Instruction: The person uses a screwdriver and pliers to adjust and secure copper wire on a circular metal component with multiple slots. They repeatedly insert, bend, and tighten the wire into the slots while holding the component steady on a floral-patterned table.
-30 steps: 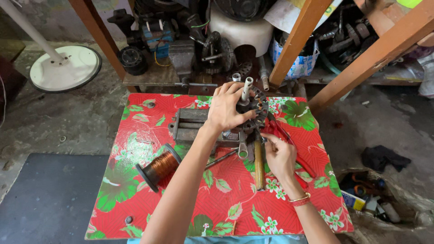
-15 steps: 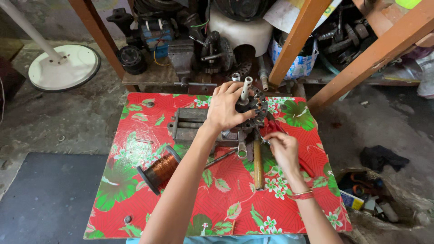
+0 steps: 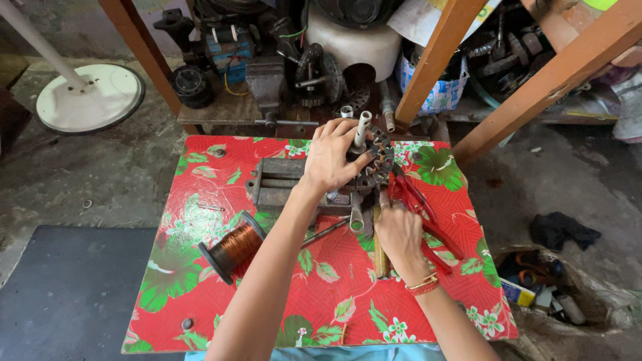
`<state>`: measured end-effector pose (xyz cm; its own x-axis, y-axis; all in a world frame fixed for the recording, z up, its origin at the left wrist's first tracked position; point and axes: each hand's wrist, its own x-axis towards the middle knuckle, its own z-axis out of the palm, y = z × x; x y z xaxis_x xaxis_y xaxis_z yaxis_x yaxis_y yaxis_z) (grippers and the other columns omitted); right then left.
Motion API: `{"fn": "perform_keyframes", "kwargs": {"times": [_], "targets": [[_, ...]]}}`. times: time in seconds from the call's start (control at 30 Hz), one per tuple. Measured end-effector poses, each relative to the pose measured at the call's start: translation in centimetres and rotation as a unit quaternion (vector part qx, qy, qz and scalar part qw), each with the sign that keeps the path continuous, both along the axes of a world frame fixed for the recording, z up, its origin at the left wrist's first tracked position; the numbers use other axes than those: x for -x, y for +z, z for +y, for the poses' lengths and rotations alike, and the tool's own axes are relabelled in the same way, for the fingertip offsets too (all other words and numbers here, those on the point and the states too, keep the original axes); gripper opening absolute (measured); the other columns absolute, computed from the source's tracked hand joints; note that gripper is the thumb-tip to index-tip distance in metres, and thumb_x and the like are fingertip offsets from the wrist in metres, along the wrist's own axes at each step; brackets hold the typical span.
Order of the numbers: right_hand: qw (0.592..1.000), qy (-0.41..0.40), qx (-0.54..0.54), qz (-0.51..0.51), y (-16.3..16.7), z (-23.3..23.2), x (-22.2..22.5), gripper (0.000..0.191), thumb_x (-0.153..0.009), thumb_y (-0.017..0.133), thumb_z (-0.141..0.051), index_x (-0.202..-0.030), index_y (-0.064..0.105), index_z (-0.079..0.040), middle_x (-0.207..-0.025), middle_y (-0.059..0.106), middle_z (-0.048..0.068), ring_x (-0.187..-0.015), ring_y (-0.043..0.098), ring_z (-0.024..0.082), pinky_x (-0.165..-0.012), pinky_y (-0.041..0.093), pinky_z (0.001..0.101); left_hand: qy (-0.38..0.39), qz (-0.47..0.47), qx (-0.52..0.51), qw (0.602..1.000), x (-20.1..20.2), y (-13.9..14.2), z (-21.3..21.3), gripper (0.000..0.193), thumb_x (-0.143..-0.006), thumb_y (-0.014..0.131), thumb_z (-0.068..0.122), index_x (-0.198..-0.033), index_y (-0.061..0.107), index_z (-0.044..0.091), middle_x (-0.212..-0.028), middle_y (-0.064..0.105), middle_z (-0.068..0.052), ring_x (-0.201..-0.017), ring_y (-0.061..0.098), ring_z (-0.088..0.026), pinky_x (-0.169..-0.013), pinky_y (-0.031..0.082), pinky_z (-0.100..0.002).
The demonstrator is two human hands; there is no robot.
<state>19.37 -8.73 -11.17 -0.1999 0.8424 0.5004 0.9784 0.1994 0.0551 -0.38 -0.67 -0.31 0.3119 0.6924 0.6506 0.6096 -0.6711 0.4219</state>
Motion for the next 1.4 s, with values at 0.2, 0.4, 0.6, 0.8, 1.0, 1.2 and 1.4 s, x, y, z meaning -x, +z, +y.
{"fn": "perform_keyframes", "kwargs": {"times": [0.2, 0.4, 0.6, 0.8, 1.0, 1.2, 1.4], "targets": [[0.998, 0.018, 0.061, 0.016, 0.7, 1.0, 1.9, 0.013, -0.078, 0.066, -0.011, -0.068, 0.072, -0.006, -0.065, 0.068, 0.018, -0.057, 0.069, 0.032, -0.051, 0.052, 0.0449, -0.003, -0.015, -0.008, 1.000, 0.1, 0.0, -0.1, 0.038, -0.079, 0.076, 0.039, -0.109, 0.072, 0.015, -0.125, 0.066, -0.006, -0.126, 0.053, -0.033, -0.107, 0.039, -0.049], [0.992, 0.007, 0.125, -0.006, 1.7, -1.3, 3.5, 0.011, -0.085, 0.065, -0.011, -0.085, 0.070, 0.000, -0.060, 0.067, 0.017, -0.052, 0.069, 0.031, -0.047, 0.054, 0.0427, -0.008, -0.014, -0.002, 1.000, -0.1, 0.0, 0.0, 0.038, -0.076, 0.075, 0.035, -0.109, 0.072, 0.016, -0.127, 0.066, -0.005, -0.127, 0.054, -0.032, -0.109, 0.040, -0.048], [0.988, 0.087, 0.130, 0.007, 5.5, -4.7, 1.7, 0.011, -0.078, 0.064, -0.008, -0.080, 0.072, -0.002, -0.067, 0.068, 0.018, -0.057, 0.067, 0.032, -0.053, 0.053, 0.0455, -0.001, -0.012, 0.002, 1.000, -0.1, 0.0, -0.1, 0.038, -0.078, 0.075, 0.037, -0.109, 0.072, 0.015, -0.127, 0.066, -0.005, -0.126, 0.054, -0.031, -0.108, 0.040, -0.048], [0.977, 0.095, 0.160, 0.101, 8.4, -6.4, 1.4, 0.040, -0.079, 0.062, -0.002, -0.116, 0.077, -0.004, -0.066, 0.070, 0.019, -0.049, 0.065, 0.033, -0.050, 0.052, 0.0453, -0.002, -0.012, 0.005, 1.000, -0.1, 0.2, -0.1, 0.041, -0.074, 0.076, 0.038, -0.108, 0.073, 0.016, -0.128, 0.066, -0.004, -0.127, 0.054, -0.031, -0.108, 0.040, -0.048], [0.973, 0.142, 0.179, 0.044, 8.4, -5.0, 1.7, 0.019, -0.086, 0.061, -0.005, -0.099, 0.075, -0.002, -0.072, 0.069, 0.017, -0.057, 0.067, 0.031, -0.055, 0.053, 0.0424, 0.012, -0.007, -0.015, 1.000, -0.1, 0.4, -0.3, 0.052, -0.070, 0.080, 0.047, -0.110, 0.073, 0.015, -0.130, 0.064, -0.010, -0.126, 0.053, -0.034, -0.107, 0.038, -0.049], [0.952, 0.150, 0.186, 0.193, 11.5, -5.3, 1.2, 0.033, -0.084, 0.061, -0.003, -0.110, 0.079, -0.011, -0.056, 0.066, 0.016, -0.042, 0.062, 0.027, -0.046, 0.048, 0.0404, 0.010, -0.006, -0.006, 1.000, -0.1, 0.2, -0.3, 0.050, -0.074, 0.080, 0.048, -0.112, 0.073, 0.015, -0.132, 0.065, -0.008, -0.127, 0.054, -0.033, -0.110, 0.039, -0.049], [0.948, 0.198, 0.161, 0.191, 13.9, -4.5, 1.0, 0.031, -0.084, 0.061, -0.002, -0.108, 0.079, -0.010, -0.056, 0.060, 0.017, -0.043, 0.057, 0.022, -0.046, 0.044, 0.0388, 0.004, -0.016, -0.006, 1.000, 0.0, 0.2, -0.2, 0.048, -0.072, 0.079, 0.044, -0.110, 0.073, 0.015, -0.129, 0.066, -0.006, -0.126, 0.054, -0.032, -0.108, 0.040, -0.048]]}}
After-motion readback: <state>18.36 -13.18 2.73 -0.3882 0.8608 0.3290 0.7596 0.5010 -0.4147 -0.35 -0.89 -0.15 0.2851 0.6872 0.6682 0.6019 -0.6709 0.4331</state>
